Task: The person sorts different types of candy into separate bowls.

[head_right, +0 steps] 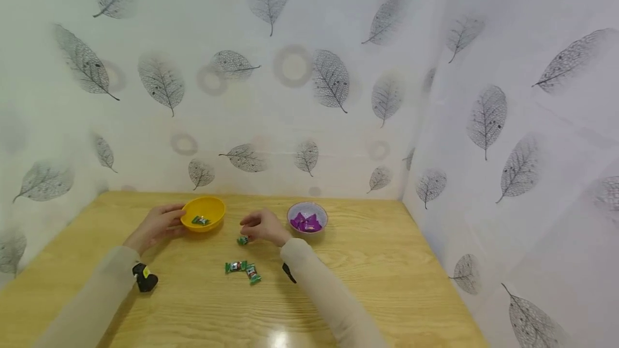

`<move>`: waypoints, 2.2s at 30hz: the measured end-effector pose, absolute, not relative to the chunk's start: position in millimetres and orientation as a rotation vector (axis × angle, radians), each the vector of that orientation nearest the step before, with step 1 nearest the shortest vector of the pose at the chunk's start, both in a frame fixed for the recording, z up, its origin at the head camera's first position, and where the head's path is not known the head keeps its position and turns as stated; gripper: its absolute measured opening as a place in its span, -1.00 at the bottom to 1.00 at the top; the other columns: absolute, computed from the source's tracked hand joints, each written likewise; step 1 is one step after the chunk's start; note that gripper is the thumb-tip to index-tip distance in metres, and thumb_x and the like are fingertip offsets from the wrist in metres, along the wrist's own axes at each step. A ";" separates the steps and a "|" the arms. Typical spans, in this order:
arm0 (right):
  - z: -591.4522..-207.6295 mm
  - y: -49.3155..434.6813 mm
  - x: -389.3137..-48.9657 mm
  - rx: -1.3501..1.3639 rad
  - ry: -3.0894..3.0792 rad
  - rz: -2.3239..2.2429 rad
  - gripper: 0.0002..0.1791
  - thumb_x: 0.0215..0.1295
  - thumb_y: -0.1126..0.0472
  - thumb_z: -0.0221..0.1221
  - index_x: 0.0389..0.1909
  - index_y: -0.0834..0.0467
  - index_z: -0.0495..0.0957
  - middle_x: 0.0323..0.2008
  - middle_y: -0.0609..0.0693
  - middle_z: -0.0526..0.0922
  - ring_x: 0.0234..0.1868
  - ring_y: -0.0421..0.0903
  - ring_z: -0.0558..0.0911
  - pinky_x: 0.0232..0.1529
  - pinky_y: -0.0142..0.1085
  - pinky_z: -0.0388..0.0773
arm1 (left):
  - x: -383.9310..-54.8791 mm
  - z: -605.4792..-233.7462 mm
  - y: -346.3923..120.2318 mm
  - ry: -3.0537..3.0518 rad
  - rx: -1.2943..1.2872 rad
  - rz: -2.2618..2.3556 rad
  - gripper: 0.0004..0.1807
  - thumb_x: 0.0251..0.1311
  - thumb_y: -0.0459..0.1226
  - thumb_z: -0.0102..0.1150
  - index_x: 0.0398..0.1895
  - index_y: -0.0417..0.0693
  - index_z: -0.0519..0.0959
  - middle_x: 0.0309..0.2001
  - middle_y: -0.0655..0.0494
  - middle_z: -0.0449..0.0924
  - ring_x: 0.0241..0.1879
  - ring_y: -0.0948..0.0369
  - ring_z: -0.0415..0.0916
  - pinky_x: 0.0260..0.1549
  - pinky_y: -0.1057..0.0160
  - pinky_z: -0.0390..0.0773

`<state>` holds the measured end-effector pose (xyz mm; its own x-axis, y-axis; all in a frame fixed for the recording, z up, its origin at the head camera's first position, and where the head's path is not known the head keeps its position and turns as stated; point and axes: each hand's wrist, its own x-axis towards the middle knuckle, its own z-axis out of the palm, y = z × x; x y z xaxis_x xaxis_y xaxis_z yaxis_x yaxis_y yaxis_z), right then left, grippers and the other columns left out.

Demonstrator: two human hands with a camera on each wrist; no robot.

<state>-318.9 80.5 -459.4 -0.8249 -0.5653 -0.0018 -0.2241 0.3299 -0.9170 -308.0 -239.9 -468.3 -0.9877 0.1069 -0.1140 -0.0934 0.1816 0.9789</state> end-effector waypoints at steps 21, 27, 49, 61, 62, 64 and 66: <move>-462.7 107.2 -318.4 -0.636 2.422 -1.294 -0.66 0.16 0.41 0.31 -0.01 0.25 0.65 -0.14 0.10 0.68 -0.24 -0.11 0.61 -0.21 -0.32 0.64 | -307.6 -468.4 -240.5 2.249 -0.004 1.931 -0.37 0.49 -0.18 -0.09 0.47 -0.35 0.09 0.42 -0.39 0.15 -0.06 0.34 0.57 0.08 0.11 0.61; -466.2 107.3 -324.5 -0.643 2.434 -1.195 -0.60 0.10 0.33 0.38 0.01 0.09 0.66 -0.17 -0.05 0.67 -0.19 -0.17 0.56 -0.18 -0.35 0.57 | -308.3 -466.9 -241.2 2.265 0.007 1.931 -0.37 0.49 -0.19 -0.08 0.47 -0.37 0.10 0.41 -0.40 0.17 -0.09 0.38 0.57 0.07 0.11 0.62; -466.6 96.2 -331.9 -0.857 2.420 -0.991 -0.66 0.18 0.21 0.37 0.00 0.05 0.66 -0.26 -0.09 0.69 -0.24 -0.24 0.58 -0.17 -0.42 0.55 | -309.0 -466.7 -241.0 2.331 0.000 1.860 -0.36 0.48 -0.17 -0.07 0.45 -0.40 0.11 0.39 -0.43 0.19 -0.09 0.38 0.57 0.02 0.18 0.65; -470.8 89.3 -332.5 -0.860 2.540 -0.933 -0.78 0.16 0.16 0.39 -0.15 0.01 0.72 -0.30 -0.20 0.71 -0.26 -0.29 0.56 -0.15 -0.43 0.53 | -307.4 -465.5 -240.3 2.334 0.001 1.849 -0.36 0.49 -0.18 -0.08 0.46 -0.39 0.09 0.41 -0.43 0.16 -0.03 0.33 0.55 0.07 0.14 0.62; -471.0 89.6 -332.9 -0.857 2.535 -0.943 -0.79 0.16 0.16 0.39 -0.15 0.01 0.72 -0.31 -0.20 0.71 -0.27 -0.29 0.56 -0.15 -0.43 0.53 | -307.6 -465.7 -240.6 2.335 0.001 1.850 -0.36 0.48 -0.19 -0.07 0.46 -0.40 0.09 0.41 -0.43 0.16 -0.04 0.34 0.55 0.07 0.15 0.62; -470.9 89.9 -333.0 -0.858 2.531 -0.953 -0.79 0.16 0.16 0.38 -0.16 0.01 0.72 -0.30 -0.19 0.72 -0.26 -0.28 0.57 -0.14 -0.43 0.54 | -308.3 -466.6 -241.0 2.327 -0.004 1.858 -0.36 0.48 -0.19 -0.07 0.46 -0.40 0.09 0.40 -0.43 0.16 -0.06 0.35 0.55 0.06 0.15 0.62; -469.8 90.4 -332.4 -0.849 2.526 -0.970 -0.79 0.16 0.16 0.38 -0.16 0.02 0.72 -0.28 -0.17 0.73 -0.25 -0.27 0.57 -0.14 -0.42 0.54 | -308.8 -467.3 -241.3 2.310 -0.007 1.874 -0.36 0.48 -0.19 -0.07 0.45 -0.41 0.09 0.40 -0.44 0.16 -0.08 0.37 0.56 0.06 0.15 0.62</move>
<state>-332.4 90.4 -469.8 -0.7785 -0.6240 -0.0683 -0.4179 0.5963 -0.6854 -308.8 -241.3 -467.3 -0.9861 0.1011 -0.1322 -0.1085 0.2117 0.9713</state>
